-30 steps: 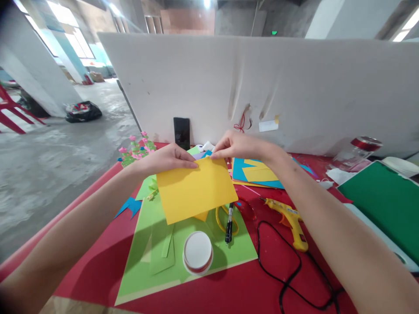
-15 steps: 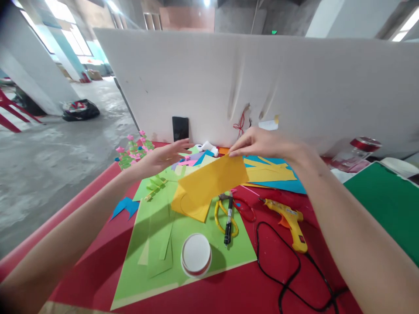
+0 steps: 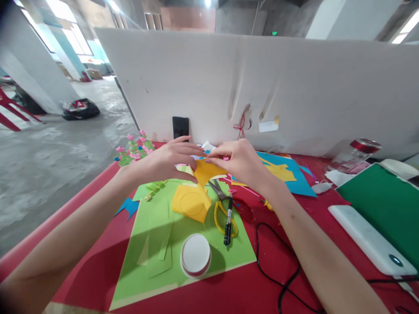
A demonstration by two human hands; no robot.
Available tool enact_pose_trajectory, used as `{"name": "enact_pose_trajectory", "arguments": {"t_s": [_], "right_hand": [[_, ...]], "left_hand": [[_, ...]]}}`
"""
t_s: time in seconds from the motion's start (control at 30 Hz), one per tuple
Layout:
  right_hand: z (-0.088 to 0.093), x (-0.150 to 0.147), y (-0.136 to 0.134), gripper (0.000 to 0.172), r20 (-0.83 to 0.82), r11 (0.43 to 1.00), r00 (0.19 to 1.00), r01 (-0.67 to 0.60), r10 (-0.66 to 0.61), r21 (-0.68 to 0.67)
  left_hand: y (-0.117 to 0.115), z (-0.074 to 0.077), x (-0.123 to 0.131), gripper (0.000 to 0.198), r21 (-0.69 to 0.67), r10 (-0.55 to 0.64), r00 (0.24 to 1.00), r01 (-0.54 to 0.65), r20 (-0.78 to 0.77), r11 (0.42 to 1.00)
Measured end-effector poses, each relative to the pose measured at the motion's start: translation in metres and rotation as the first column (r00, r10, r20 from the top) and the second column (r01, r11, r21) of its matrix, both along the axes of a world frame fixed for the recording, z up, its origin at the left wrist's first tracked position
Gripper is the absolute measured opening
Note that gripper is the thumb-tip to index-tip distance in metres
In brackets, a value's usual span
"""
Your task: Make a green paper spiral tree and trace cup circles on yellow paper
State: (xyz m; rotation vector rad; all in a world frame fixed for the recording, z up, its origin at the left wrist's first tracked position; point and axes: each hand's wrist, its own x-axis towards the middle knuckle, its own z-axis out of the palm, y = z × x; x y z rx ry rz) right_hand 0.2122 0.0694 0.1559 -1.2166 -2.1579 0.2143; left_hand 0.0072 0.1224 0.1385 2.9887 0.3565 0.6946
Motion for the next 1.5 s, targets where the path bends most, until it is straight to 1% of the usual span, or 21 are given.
{"name": "enact_pose_trajectory", "arguments": {"t_s": [0.1,0.2,0.27,0.33,0.4,0.5,0.57,0.63,0.67,0.7,0.73,0.8,0.87,0.97,1.07,1.17,1.23,1.3,1.37,1.4,1.5], "right_hand": [[-0.009,-0.004,-0.015,0.017,-0.101,0.996,0.991,0.084,-0.082,0.011],[-0.013,-0.008,-0.031,0.018,-0.21,0.987,0.965,0.162,-0.158,0.003],[-0.012,-0.01,-0.041,0.015,-0.283,0.98,0.939,0.196,-0.193,-0.019],[-0.009,-0.01,-0.047,0.013,-0.318,0.974,0.922,0.222,-0.221,-0.036],[-0.007,-0.006,-0.05,0.012,-0.296,0.968,0.923,0.248,-0.246,-0.032],[-0.005,0.004,-0.044,0.011,-0.184,0.975,0.958,0.221,-0.218,-0.008],[-0.005,0.012,-0.036,0.012,-0.129,0.984,0.975,0.175,-0.179,-0.042],[-0.005,0.018,-0.028,0.013,-0.126,0.985,0.979,0.148,-0.159,-0.091],[-0.006,0.019,-0.026,0.014,-0.143,0.983,0.976,0.148,-0.163,-0.108],[-0.006,0.02,-0.025,0.014,-0.169,0.981,0.97,0.155,-0.173,-0.115],[-0.007,0.019,-0.025,0.014,-0.203,0.98,0.961,0.167,-0.187,-0.111],[-0.008,0.016,-0.028,0.011,-0.279,0.975,0.935,0.199,-0.219,-0.097],[-0.009,0.012,-0.034,0.008,-0.339,0.971,0.91,0.222,-0.24,-0.091],[-0.009,0.006,-0.045,0.009,-0.404,0.969,0.881,0.239,-0.246,-0.069],[-0.011,0.002,-0.054,0.009,-0.388,0.973,0.895,0.23,-0.219,-0.019],[-0.014,-0.003,-0.062,0.015,-0.363,0.961,0.907,0.263,-0.215,0.088],[-0.015,-0.005,-0.066,0.018,-0.362,0.948,0.904,0.29,-0.228,0.128],[-0.016,-0.008,-0.069,0.021,-0.347,0.946,0.907,0.298,-0.238,0.129],[-0.016,-0.01,-0.071,0.022,-0.344,0.94,0.905,0.312,-0.249,0.141],[-0.017,-0.012,-0.072,0.021,-0.363,0.928,0.896,0.331,-0.254,0.168],[-0.019,-0.017,-0.075,0.021,-0.398,0.901,0.88,0.368,-0.258,0.229]], "left_hand": [[-0.008,-0.005,0.002,0.012,-0.094,0.038,0.977,-0.019,0.209,0.995],[-0.019,-0.01,0.006,0.013,-0.227,0.09,0.91,0.005,0.405,0.974],[-0.027,-0.01,0.008,0.015,-0.28,0.082,0.876,0.062,0.475,0.958],[-0.032,-0.008,0.008,0.016,-0.278,0.038,0.859,0.122,0.51,0.953],[-0.035,-0.003,0.007,0.018,-0.254,-0.031,0.889,0.163,0.457,0.953],[-0.032,0.004,0.003,0.022,-0.248,-0.129,0.957,0.195,0.259,0.949],[-0.027,0.005,0.001,0.022,-0.297,-0.19,0.966,0.236,0.177,0.925],[-0.021,0.002,0.002,0.021,-0.38,-0.235,0.955,0.288,0.18,0.879],[-0.018,-0.001,0.003,0.021,-0.422,-0.225,0.951,0.296,0.211,0.857],[-0.016,-0.004,0.004,0.021,-0.459,-0.178,0.949,0.284,0.261,0.842],[-0.015,-0.008,0.005,0.021,-0.492,-0.098,0.941,0.256,0.324,0.832],[-0.015,-0.014,0.009,0.022,-0.551,0.086,0.887,0.203,0.453,0.809],[-0.018,-0.018,0.013,0.022,-0.575,0.176,0.814,0.22,0.553,0.788],[-0.025,-0.018,0.017,0.025,-0.55,0.182,0.737,0.292,0.651,0.783],[-0.032,-0.016,0.019,0.025,-0.537,0.207,0.696,0.296,0.688,0.79],[-0.037,-0.016,0.02,0.025,-0.516,0.214,0.671,0.287,0.71,0.807],[-0.04,-0.015,0.021,0.027,-0.523,0.214,0.669,0.302,0.712,0.797],[-0.045,-0.015,0.021,0.029,-0.573,0.222,0.697,0.319,0.681,0.755],[-0.05,-0.014,0.021,0.028,-0.634,0.257,0.73,0.299,0.634,0.714],[-0.052,-0.014,0.021,0.026,-0.653,0.283,0.735,0.276,0.616,0.705],[-0.059,-0.013,0.02,0.015,-0.65,0.338,0.714,0.213,0.613,0.729]]}}
